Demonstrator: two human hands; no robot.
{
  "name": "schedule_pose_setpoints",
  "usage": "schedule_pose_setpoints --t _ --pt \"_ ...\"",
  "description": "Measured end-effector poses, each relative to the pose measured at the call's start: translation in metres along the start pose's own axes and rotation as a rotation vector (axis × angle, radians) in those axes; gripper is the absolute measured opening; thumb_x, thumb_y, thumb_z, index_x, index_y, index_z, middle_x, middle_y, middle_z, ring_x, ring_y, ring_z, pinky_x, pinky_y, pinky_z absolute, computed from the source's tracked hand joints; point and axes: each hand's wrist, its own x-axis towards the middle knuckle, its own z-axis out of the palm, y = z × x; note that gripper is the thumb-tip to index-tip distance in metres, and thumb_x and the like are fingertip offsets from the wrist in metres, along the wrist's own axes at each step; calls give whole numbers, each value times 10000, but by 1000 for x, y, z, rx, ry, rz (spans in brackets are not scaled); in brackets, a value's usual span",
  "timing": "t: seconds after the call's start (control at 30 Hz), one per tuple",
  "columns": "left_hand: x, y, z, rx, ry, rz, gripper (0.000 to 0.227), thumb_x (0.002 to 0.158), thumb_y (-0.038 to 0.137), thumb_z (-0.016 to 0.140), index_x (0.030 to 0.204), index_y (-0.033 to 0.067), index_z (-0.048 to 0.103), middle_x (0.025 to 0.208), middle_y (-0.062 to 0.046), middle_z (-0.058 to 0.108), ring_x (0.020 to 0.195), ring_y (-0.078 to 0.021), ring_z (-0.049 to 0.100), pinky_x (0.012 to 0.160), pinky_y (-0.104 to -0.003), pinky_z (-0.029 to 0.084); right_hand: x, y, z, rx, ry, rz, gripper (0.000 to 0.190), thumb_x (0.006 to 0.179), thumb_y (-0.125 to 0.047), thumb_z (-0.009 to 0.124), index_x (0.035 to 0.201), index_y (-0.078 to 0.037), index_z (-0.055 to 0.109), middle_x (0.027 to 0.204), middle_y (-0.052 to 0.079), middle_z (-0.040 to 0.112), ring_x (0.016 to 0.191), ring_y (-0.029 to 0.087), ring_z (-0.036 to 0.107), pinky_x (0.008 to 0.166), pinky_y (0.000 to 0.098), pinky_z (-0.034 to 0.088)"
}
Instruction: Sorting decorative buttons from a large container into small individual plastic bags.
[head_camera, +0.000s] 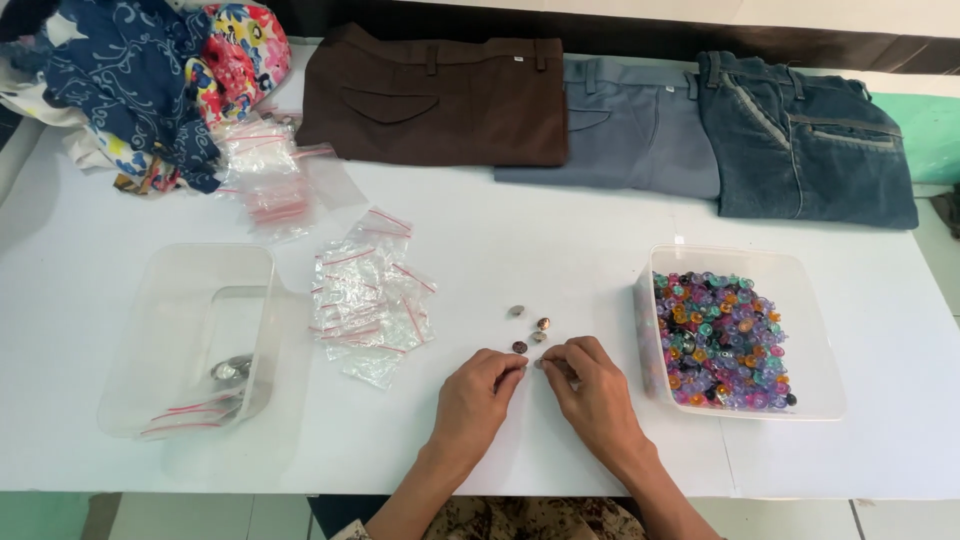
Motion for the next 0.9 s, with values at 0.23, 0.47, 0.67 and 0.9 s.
schedule_pose_setpoints --t 0.23,0.47,0.67,0.9 --pt "1 4 -4 30 -54 -27 306 970 160 624 1265 150 703 1183 -12 708 904 -160 743 826 -313 590 -3 -1 -4 -7 31 -64 201 936 -195 707 1106 -93 739 1042 42 667 801 175 736 711 297 612" --pt "18 55 -5 35 20 222 234 987 200 631 1200 159 719 1106 -3 656 938 -180 684 746 -331 562 -35 -48 -77 50 63 -152 219 966 -88 616 1145 -103 741 1065 39 692 765 137 680 613 278 546" --pt "47 115 33 -53 -159 586 231 1004 106 614 1220 64 685 1092 -84 677 1006 -257 673 840 -389 550 -31 0 -159 -138 20 -34 364 921 15 547 1145 -143 786 1173 45 756 1036 195 745 883 314 608" --pt "73 112 113 170 -280 523 326 976 34 612 1299 67 646 1086 -115 643 983 -294 661 666 -406 591 -14 32 -185 -210 -525 42 649 810 138 364 1162 -185 804 1279 -45 766 1142 167 739 912 303 556"
